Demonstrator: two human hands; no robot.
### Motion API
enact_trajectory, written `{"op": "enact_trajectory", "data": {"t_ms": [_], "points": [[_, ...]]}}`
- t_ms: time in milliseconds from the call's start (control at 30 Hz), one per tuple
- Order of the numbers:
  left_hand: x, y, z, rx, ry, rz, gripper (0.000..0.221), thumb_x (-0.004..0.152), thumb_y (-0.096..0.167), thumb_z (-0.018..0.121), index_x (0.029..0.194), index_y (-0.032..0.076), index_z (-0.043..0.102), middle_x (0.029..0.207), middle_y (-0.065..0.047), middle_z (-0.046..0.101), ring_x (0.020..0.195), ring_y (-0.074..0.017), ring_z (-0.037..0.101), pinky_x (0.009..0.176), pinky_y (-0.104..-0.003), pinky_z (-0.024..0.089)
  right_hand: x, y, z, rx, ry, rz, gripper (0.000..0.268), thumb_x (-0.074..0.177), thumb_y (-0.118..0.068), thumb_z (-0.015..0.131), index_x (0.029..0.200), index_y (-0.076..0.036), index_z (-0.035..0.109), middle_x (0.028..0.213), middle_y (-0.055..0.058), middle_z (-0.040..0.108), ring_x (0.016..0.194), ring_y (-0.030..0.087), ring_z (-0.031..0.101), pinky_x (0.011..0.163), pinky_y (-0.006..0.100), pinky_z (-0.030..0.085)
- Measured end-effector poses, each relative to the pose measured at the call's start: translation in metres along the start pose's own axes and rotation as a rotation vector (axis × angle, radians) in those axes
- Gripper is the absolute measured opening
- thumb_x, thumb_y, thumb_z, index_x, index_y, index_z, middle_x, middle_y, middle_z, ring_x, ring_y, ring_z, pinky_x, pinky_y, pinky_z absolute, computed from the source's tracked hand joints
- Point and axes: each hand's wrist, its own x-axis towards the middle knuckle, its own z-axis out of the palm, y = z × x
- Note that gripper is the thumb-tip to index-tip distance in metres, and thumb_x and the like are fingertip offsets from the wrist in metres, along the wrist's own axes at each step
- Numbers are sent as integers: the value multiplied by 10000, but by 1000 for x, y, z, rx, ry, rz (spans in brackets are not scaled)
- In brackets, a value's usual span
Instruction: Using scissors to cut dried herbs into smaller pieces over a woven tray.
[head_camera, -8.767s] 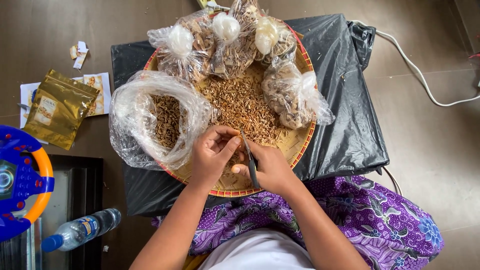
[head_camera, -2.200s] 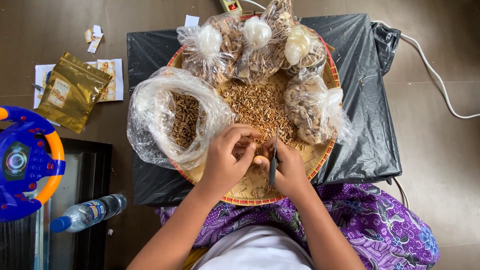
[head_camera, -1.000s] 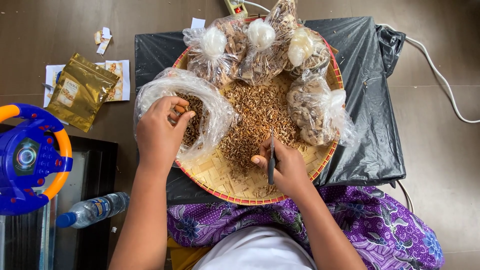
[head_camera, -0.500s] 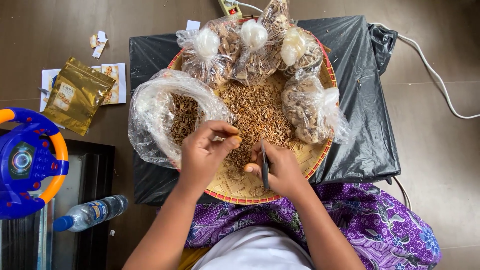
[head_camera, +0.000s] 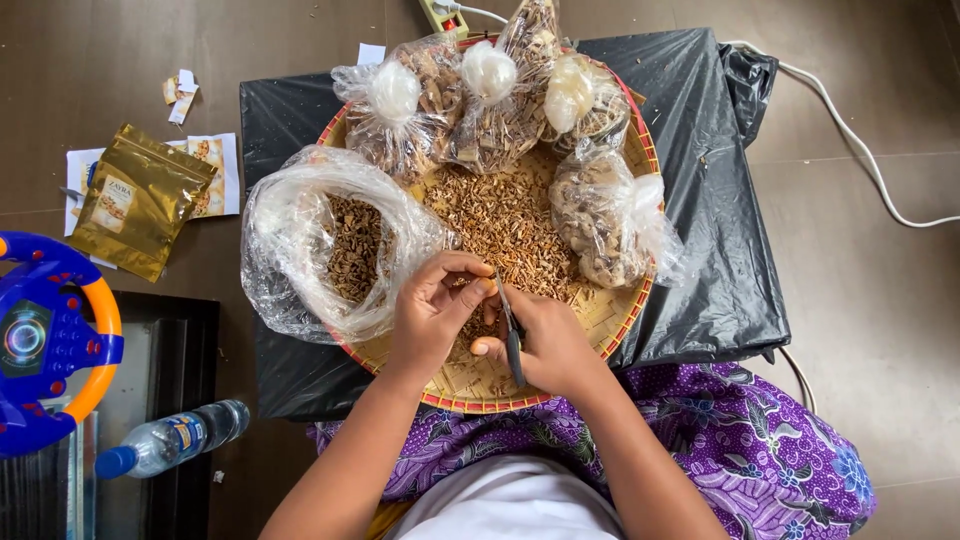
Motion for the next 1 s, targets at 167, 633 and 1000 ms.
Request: {"op": "enact_trajectory", "data": {"t_ms": [167,633,1000], "points": [[-4,-10,-2,-57,26,11,84,934,17,704,1016,1,693,980,-119,680,874,-167,694,732,-286,637,1,-5,-3,-39,-36,28,857,865,-711,525,1252,51,597,613,96,621,632,283,634,735,415,517],[-5,-15,-4,-24,-49,7,93,876,-6,740,964,-6,709,911,-172,721,754,-196,721,675,-286,647,-1,13,0,84,-1,-50,520,796,-608,651,916,-104,615,678,83,678,647,327,686,646,451,527],[-4,-15,0,23,3,-16,116,874,57,770,947,2,697,937,-156,724,797,-150,691,711,-246,620,1,8,-2,116,-13,-33,416,869,-515,643,832,-105,576,569,104,612,566,338,639,593,432,492]]}}
